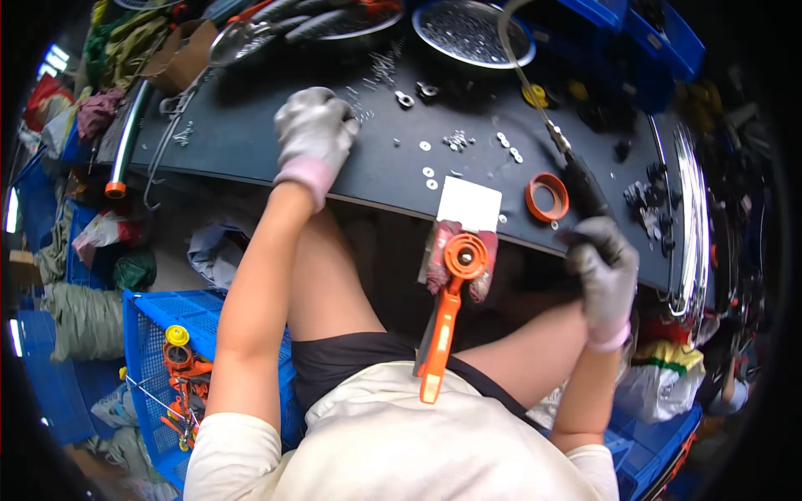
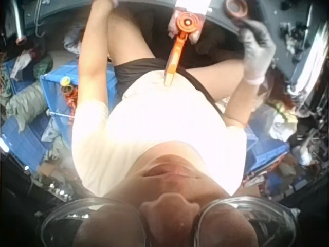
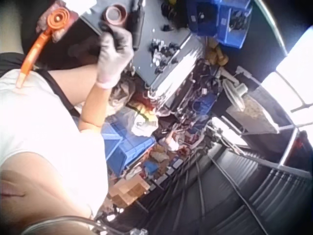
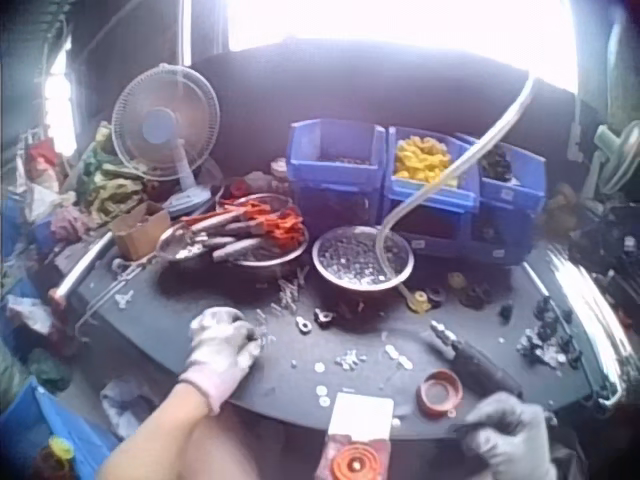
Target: Assembling an orange hand-tool mechanism by inserting components and securing them using a power screwdriver and manual force.
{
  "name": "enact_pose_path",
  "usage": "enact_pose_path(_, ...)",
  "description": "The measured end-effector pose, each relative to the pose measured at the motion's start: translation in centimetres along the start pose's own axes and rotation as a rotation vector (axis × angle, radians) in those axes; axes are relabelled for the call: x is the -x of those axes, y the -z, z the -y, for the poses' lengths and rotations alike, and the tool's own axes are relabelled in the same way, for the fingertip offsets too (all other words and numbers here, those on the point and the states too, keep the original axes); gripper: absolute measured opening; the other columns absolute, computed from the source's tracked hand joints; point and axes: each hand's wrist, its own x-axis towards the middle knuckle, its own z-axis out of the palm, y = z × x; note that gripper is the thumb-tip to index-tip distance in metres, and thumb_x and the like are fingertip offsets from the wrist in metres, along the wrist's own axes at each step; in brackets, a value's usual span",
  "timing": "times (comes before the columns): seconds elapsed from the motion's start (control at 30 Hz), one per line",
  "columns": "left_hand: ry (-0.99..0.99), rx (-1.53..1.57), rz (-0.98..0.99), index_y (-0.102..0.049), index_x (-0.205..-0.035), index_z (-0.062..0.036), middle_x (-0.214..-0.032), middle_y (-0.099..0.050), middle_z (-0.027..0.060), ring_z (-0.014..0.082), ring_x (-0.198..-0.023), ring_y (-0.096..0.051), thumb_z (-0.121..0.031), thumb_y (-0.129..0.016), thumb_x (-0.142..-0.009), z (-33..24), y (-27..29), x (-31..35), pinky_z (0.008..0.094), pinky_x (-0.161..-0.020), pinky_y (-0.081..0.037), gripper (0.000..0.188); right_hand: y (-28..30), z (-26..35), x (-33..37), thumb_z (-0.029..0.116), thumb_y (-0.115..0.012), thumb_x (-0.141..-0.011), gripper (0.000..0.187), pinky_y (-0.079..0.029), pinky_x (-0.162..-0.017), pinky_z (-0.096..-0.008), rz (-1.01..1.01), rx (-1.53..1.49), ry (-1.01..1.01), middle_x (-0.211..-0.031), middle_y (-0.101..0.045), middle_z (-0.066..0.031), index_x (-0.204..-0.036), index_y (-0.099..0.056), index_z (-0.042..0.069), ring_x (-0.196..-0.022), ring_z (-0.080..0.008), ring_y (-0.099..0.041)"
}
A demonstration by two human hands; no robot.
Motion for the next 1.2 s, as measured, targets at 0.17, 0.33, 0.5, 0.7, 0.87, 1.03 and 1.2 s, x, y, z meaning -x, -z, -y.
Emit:
enact_pose_path(0.17,0.245,1.459,0.274,-0.055,-0.111,0.0021,-0.103,-0.067,0.0122,0.0153,-0.093,-0.063,-0.024,-0.062,-0.094,-10.3,3.6,7.4,0.0289,-0.084,-0.049,0.032,-4.5,-3.0,6.4,0.026,-0.075,-0.084,0.037,-0.052,-0.054,-0.0206,-0.258,-0.452,-0.197,-0.089,-0.066,-0.0083,-0.105,-0.056,0.002,-0.066,-0.0124,-0.064)
enact_pose_path(0.33,0.172,1.159,0.397,-0.065,-0.1,0.0024,-0.117,-0.063,0.0168,0.0277,-0.127,-0.048,-0.024,-0.063,-0.091,-13.2,2.7,10.3,0.0402,-0.11,-0.03,0.028,-6.3,-2.6,5.6,0.017,-0.062,-0.094,0.018,-0.054,-0.053,-0.0221,-0.272,-0.849,-0.431,-0.094,-0.064,-0.0092,-0.103,-0.054,0.004,-0.065,-0.0155,-0.066)
enact_pose_path(0.5,-0.043,0.785,0.112,-0.067,-0.095,-0.0048,-0.126,-0.058,0.0194,0.0383,-0.133,-0.039,-0.024,-0.064,-0.085,-13.2,2.4,11.0,0.0476,-0.111,-0.025,0.022,-6.0,-2.2,4.8,0.007,-0.065,-0.089,0.015,-0.053,-0.059,-0.0217,-0.25,-0.672,-0.414,-0.096,-0.066,-0.01,-0.102,-0.058,0.003,-0.071,-0.0161,-0.066)
enact_pose_path(0.7,0.276,1.123,0.118,-0.066,-0.09,-0.0056,-0.127,-0.054,0.0212,0.041,-0.128,-0.041,-0.019,-0.063,-0.081,-13.7,1.2,12.1,0.0491,-0.109,-0.026,0.016,-6.8,-0.9,3.3,-0.009,-0.074,-0.071,0.026,-0.05,-0.067,-0.0239,-0.321,0.149,0.512,-0.095,-0.066,-0.0118,-0.093,-0.064,0.001,-0.081,-0.0147,-0.064)
enact_pose_path(0.87,-0.012,0.843,0.135,-0.059,-0.108,-0.0021,-0.127,-0.052,0.0271,0.0398,-0.13,-0.04,-0.019,-0.061,-0.082,-12.6,1.3,11.6,0.046,-0.109,-0.029,0.031,-7.4,-1.7,2.9,-0.01,-0.073,-0.072,0.025,-0.051,-0.067,-0.0231,-0.34,-0.073,0.341,-0.095,-0.066,-0.0113,-0.091,-0.063,0.002,-0.081,-0.0125,-0.063)
enact_pose_path(1.03,0.304,1.465,0.022,-0.053,-0.122,-0.0059,-0.124,-0.053,0.0239,0.0416,-0.127,-0.043,-0.021,-0.064,-0.078,-13.1,1.2,11.9,0.0452,-0.107,-0.033,0.048,-6.9,-1.1,2.0,0.006,-0.075,-0.067,0.025,-0.053,-0.073,-0.0324,-0.052,0.597,0.729,-0.096,-0.066,-0.005,-0.091,-0.067,0.01,-0.083,-0.0208,-0.066)
enact_pose_path(1.2,-0.137,0.911,0.304,-0.053,-0.128,-0.0084,-0.129,-0.055,0.0142,0.0376,-0.132,-0.04,-0.026,-0.074,-0.069,-11.2,1.3,10.7,0.0461,-0.111,-0.029,0.065,-5.5,-0.7,0.9,0.01,-0.069,-0.064,0.03,-0.052,-0.081,-0.0357,0.175,0.716,0.699,-0.098,-0.066,-0.0047,-0.093,-0.069,0.014,-0.092,-0.0234,-0.065)
